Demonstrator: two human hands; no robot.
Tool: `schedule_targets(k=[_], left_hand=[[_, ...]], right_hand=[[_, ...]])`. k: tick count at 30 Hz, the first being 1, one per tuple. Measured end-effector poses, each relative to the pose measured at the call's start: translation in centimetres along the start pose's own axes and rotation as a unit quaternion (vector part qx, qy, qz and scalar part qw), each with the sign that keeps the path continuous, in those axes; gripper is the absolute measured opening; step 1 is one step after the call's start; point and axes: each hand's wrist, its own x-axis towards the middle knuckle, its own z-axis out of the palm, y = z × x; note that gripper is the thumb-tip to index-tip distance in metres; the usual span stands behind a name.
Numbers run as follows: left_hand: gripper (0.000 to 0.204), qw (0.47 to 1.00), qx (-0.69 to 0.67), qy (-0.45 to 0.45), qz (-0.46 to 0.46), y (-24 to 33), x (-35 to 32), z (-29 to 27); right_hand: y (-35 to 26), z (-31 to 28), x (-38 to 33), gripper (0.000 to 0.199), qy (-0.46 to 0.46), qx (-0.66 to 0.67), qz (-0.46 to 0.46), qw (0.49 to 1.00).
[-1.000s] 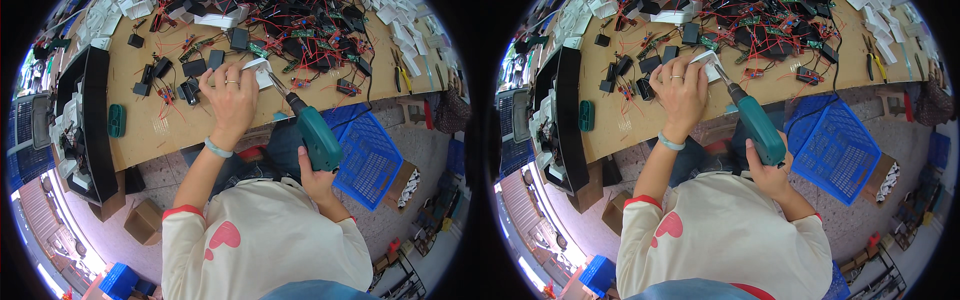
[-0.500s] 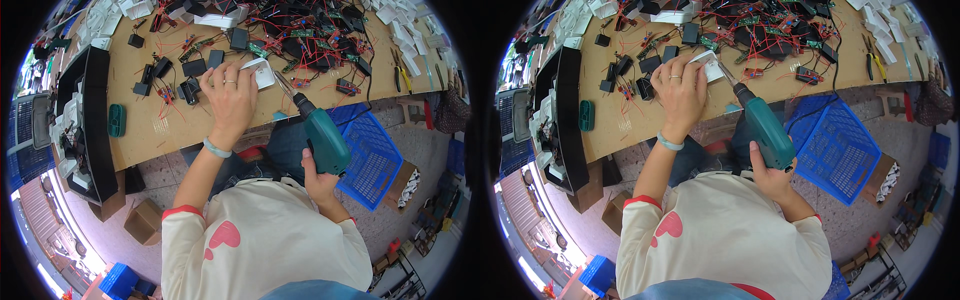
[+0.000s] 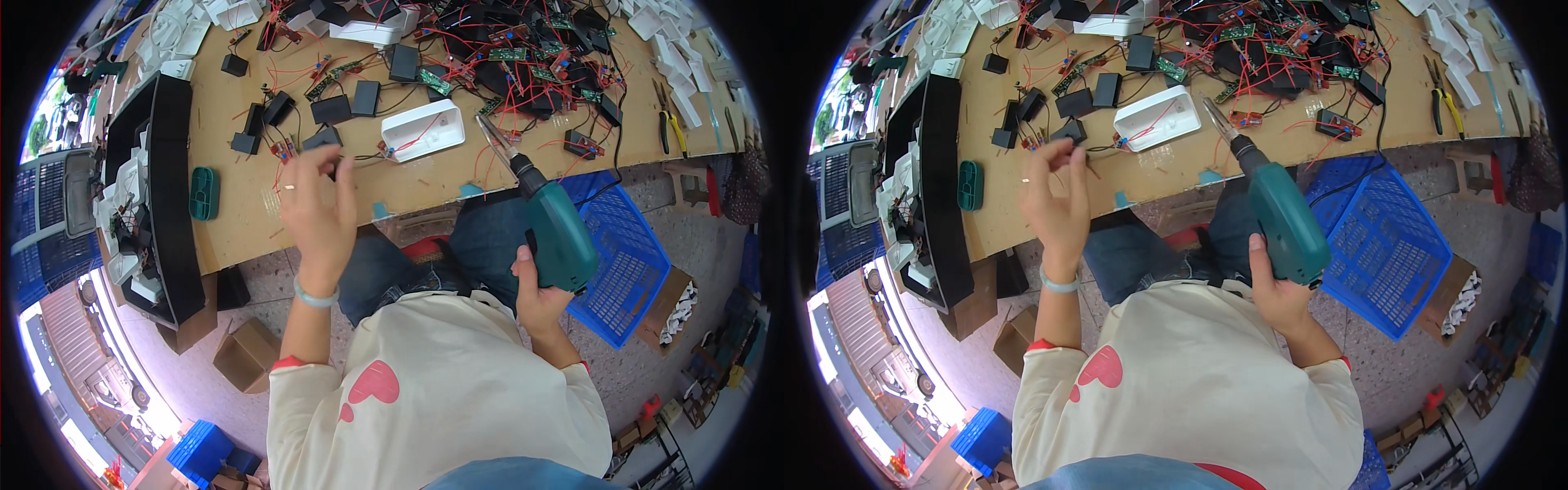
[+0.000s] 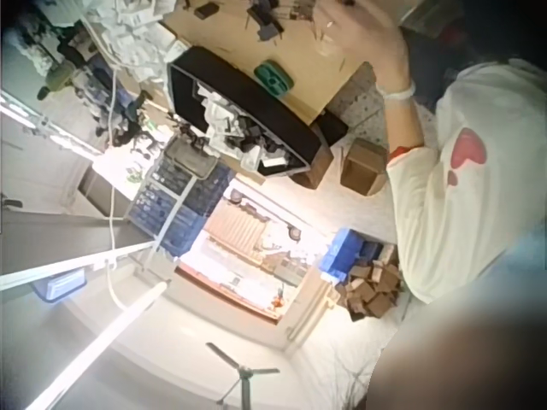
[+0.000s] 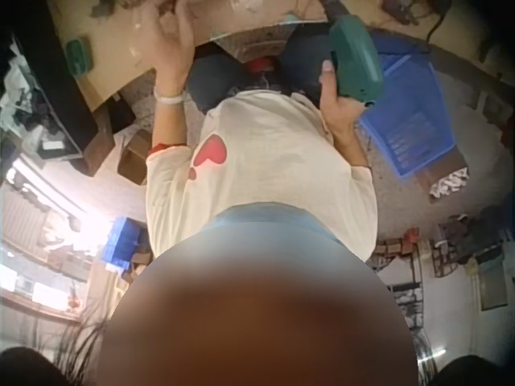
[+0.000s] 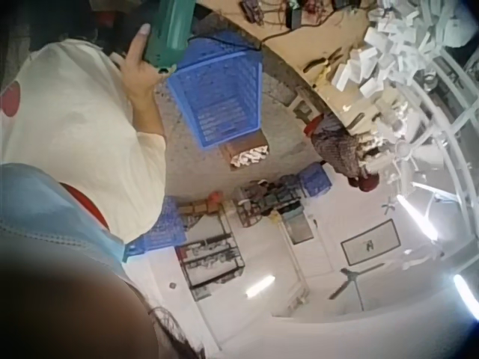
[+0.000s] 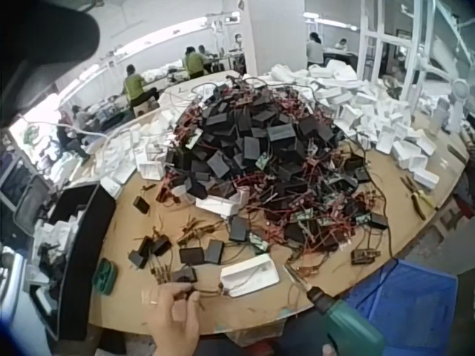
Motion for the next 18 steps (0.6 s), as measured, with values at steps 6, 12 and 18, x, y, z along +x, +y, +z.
schedule_targets(k=[6, 12, 18], left_hand=[[0.027, 0.967, 0.05, -0.06, 0.244, 2.8, -0.9, 0.6], [0.043, 0.803, 0.339, -0.15, 0.467, 2.9, 1.8, 3.4], [0.035, 0.721, 0.431, -0.18, 0.512, 3.4, 3.3, 3.0]], right_hand=[[-0.2, 0.5, 0.3, 0.015, -0.012, 0.016, -0.014, 1.0], [-0.5, -0.2, 0.0, 0.021, -0.008, 0.011, -0.054, 0.998], [-0.4, -0.6, -0.1, 0.029, 0.023, -0.013, -0.034, 0.999]])
